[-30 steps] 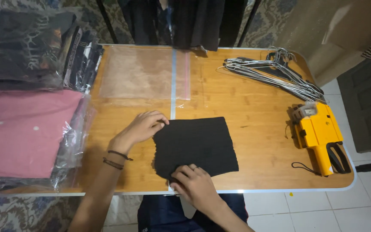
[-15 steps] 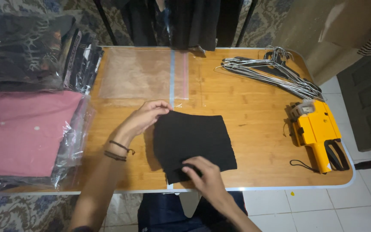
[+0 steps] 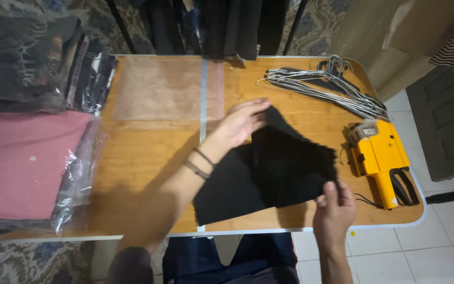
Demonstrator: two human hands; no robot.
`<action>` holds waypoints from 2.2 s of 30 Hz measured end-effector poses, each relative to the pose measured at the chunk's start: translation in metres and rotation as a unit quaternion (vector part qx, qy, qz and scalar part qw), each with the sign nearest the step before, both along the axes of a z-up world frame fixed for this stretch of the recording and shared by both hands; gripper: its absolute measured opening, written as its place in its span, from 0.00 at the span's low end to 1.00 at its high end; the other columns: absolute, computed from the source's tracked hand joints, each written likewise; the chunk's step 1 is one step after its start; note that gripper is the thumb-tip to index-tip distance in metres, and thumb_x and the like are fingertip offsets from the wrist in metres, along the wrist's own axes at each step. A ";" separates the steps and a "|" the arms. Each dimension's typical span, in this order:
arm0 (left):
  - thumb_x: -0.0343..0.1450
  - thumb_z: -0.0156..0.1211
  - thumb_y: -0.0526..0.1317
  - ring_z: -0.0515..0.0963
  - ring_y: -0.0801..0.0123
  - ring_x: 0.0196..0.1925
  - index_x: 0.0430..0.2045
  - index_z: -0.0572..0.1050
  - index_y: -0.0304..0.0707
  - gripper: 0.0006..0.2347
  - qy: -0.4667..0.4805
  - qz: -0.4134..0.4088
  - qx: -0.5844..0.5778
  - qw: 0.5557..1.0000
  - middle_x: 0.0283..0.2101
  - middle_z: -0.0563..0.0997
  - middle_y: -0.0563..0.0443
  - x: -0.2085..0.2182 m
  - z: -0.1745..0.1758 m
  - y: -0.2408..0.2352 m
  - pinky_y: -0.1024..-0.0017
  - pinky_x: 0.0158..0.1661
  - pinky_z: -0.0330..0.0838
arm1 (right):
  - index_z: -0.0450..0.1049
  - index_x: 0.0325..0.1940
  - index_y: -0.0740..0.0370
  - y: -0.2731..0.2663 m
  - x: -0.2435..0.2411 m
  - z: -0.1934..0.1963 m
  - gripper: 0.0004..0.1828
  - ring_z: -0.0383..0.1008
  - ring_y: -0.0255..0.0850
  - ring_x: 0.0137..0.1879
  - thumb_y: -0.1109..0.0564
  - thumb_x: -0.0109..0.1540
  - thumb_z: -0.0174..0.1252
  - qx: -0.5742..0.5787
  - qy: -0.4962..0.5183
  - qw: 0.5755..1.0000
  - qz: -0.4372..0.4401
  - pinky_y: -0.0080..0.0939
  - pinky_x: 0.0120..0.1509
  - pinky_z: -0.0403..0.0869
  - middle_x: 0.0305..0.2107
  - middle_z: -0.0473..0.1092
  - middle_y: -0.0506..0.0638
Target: The person uses a yellow handheld steamer to press a grey and black raglan t-shirt on a wooden table. They then place the shirt on a hanger and hang it on a clothing rack. Finally, they remove a black t-shirt from a plastic bag and fold it on the table.
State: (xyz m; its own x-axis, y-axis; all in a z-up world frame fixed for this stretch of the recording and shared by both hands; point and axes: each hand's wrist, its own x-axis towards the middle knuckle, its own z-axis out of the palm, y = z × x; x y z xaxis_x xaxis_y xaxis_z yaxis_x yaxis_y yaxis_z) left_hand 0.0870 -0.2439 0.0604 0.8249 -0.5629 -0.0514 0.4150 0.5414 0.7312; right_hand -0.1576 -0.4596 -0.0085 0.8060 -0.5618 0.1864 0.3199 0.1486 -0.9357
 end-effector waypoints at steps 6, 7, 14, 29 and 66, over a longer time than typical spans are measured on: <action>0.72 0.64 0.34 0.80 0.69 0.39 0.46 0.76 0.34 0.10 0.035 -0.029 -0.040 0.998 0.39 0.81 0.53 0.012 -0.038 -0.107 0.68 0.46 0.77 | 0.70 0.53 0.62 -0.030 -0.005 0.033 0.07 0.72 0.27 0.38 0.60 0.71 0.53 0.122 -0.028 0.992 -0.032 0.28 0.44 0.74 0.39 0.73 0.44; 0.72 0.63 0.34 0.80 0.69 0.40 0.46 0.76 0.34 0.10 0.045 -0.029 -0.036 0.998 0.40 0.81 0.53 0.013 -0.045 -0.122 0.67 0.46 0.77 | 0.71 0.53 0.62 -0.045 -0.006 0.015 0.07 0.72 0.27 0.38 0.60 0.71 0.54 0.109 -0.016 0.992 -0.054 0.28 0.43 0.73 0.38 0.72 0.43; 0.74 0.57 0.35 0.78 0.63 0.50 0.54 0.71 0.32 0.14 0.082 -0.012 0.000 0.997 0.54 0.75 0.47 0.013 -0.095 -0.189 0.63 0.54 0.76 | 0.73 0.54 0.65 -0.061 -0.010 0.011 0.10 0.72 0.27 0.40 0.58 0.71 0.57 0.053 0.034 0.991 -0.117 0.28 0.42 0.72 0.39 0.73 0.44; 0.75 0.54 0.40 0.71 0.49 0.67 0.56 0.72 0.36 0.15 -0.487 0.081 0.476 0.728 0.61 0.74 0.41 -0.154 -0.006 0.042 0.54 0.64 0.65 | 0.66 0.64 0.69 -0.058 -0.004 0.010 0.24 0.73 0.32 0.40 0.57 0.66 0.60 -0.150 0.181 0.962 -0.135 0.31 0.40 0.74 0.42 0.73 0.53; 0.71 0.56 0.51 0.60 0.57 0.73 0.56 0.74 0.47 0.20 -0.473 0.168 0.700 0.509 0.68 0.67 0.48 -0.186 -0.060 0.235 0.44 0.71 0.40 | 0.72 0.58 0.65 0.036 0.013 0.058 0.26 0.72 0.57 0.55 0.50 0.60 0.65 -0.634 0.128 0.762 -0.037 0.53 0.58 0.71 0.49 0.73 0.59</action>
